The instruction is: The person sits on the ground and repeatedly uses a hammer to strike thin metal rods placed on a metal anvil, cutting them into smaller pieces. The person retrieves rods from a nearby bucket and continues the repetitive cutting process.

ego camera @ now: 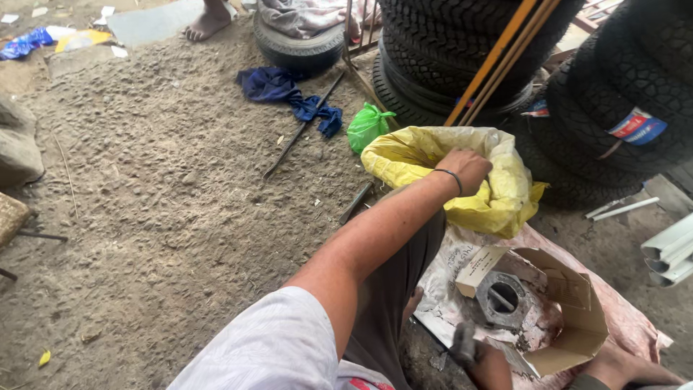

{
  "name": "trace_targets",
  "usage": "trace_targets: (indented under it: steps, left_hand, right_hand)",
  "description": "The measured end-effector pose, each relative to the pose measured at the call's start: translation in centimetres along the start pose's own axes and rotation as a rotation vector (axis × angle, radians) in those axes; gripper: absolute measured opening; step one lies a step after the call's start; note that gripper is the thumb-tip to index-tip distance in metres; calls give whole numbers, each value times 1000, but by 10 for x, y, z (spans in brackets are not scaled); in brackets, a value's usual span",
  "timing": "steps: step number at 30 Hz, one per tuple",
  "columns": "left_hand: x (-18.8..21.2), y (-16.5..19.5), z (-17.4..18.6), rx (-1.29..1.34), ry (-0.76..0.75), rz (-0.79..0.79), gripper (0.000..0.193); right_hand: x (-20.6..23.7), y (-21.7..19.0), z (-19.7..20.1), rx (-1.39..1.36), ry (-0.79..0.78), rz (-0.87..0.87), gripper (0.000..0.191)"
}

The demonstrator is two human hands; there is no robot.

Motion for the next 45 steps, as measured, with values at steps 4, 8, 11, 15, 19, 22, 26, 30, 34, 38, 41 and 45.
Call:
trace_targets:
  steps: [4, 8, 11, 15, 19, 22, 26, 30, 34, 38, 41, 45]
  left_hand:
    - [-1, -7, 2, 19, -16, 18, 19]
    - [-6, -13, 1, 39, -20, 32, 19]
    - [-10, -15, -2, 49, -21, 37, 17]
    - [-17, -15, -8, 65, -35, 39, 16]
    - [-20, -11, -10, 44, -45, 29, 15]
    - [-19, -9, -8, 58, -46, 36, 16]
    - [-19, -6, -4, 30, -101, 52, 18]
    - [-18, -2, -1, 25, -144, 69, 19]
    - [-15, -1, 1, 27, -152, 72, 19]
    - [-12, -1, 3, 27, -134, 64, 20]
    - [-12, -1, 4, 22, -136, 65, 19]
    - [-12, 0, 4, 21, -141, 72, 20]
  right_hand:
    - [-11, -18, -2, 366, -60, 272, 30]
    - [-14, -20, 0, 387, -91, 206, 27]
    - [-13, -14, -3, 358, -85, 132, 32]
    - [-17, -5, -4, 350, -101, 99, 33]
    - [-20, -2, -5, 353, -119, 84, 35]
    - [-19, -2, -5, 359, -127, 76, 36]
    - [-17, -4, -2, 370, -143, 66, 38]
    - [-11, -9, 4, 351, -169, 33, 39]
    - [-6, -13, 6, 319, -167, 25, 39]
    - [-7, -11, 4, 328, -158, 21, 39]
    - [-11, -8, 2, 357, -125, 66, 39]
    - [-12, -4, -1, 401, -134, 59, 42]
Point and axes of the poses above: each hand's wrist, its own x-axis away from the middle knuckle, its own z-axis out of the back of the hand, y = z × x, the point moved 2 cm from there along -x, towards the middle knuckle, and after that the axes turned 6 degrees about x, right-handed, at the moved point
